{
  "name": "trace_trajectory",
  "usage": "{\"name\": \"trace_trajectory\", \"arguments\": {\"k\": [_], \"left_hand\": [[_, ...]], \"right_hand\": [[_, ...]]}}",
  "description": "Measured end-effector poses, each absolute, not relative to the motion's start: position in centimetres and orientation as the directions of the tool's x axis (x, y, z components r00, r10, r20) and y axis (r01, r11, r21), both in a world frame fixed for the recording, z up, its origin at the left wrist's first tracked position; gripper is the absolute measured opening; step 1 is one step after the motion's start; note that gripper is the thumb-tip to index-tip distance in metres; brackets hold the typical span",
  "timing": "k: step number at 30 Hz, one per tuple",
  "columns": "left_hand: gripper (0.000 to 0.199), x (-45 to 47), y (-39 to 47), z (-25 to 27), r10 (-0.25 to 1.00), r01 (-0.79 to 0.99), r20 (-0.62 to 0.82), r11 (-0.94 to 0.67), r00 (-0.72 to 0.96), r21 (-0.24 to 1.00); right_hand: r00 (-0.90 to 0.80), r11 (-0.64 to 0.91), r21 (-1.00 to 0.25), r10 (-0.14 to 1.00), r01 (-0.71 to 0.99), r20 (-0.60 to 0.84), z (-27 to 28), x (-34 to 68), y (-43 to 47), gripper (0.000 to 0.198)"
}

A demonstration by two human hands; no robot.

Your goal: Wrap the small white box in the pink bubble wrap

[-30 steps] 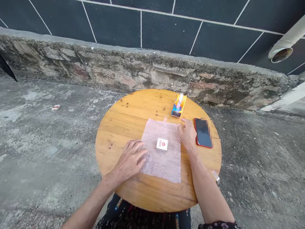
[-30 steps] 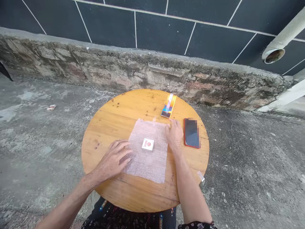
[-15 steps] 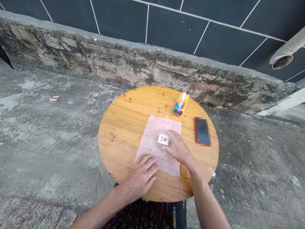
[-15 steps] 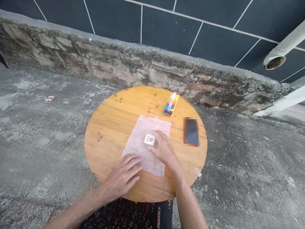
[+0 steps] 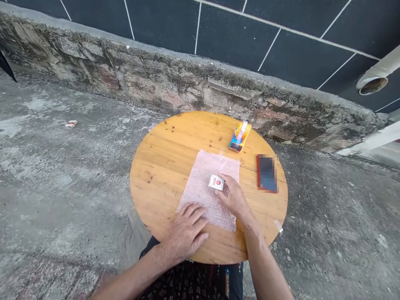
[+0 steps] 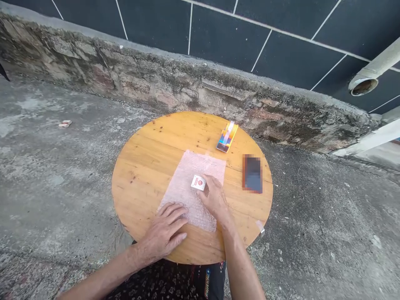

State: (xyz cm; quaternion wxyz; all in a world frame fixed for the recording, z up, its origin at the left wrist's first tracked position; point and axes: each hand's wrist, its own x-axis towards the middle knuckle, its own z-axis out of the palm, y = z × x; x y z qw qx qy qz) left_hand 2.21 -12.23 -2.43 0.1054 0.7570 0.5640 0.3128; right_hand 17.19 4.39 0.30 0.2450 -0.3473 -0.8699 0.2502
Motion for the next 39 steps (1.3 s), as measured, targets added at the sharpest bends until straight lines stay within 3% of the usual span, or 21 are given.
{"name": "trace_trajectory", "arguments": {"k": [18,39], "left_hand": [[0.020,2.2,-12.1,-2.3,0.921,0.784,0.363,-0.330,0.144,0.527],[0.018,2.3,-12.2,-2.4,0.926,0.771,0.352,-0.323,0.138,0.548]], "right_hand": [[-0.622,0.606,-0.647,0.742,0.462,0.251,0.2,17.3,4.6,0.047],[-0.650,0.609,-0.631,0.730,0.480,0.210,0.5,17.5,2.9,0.052]]}}
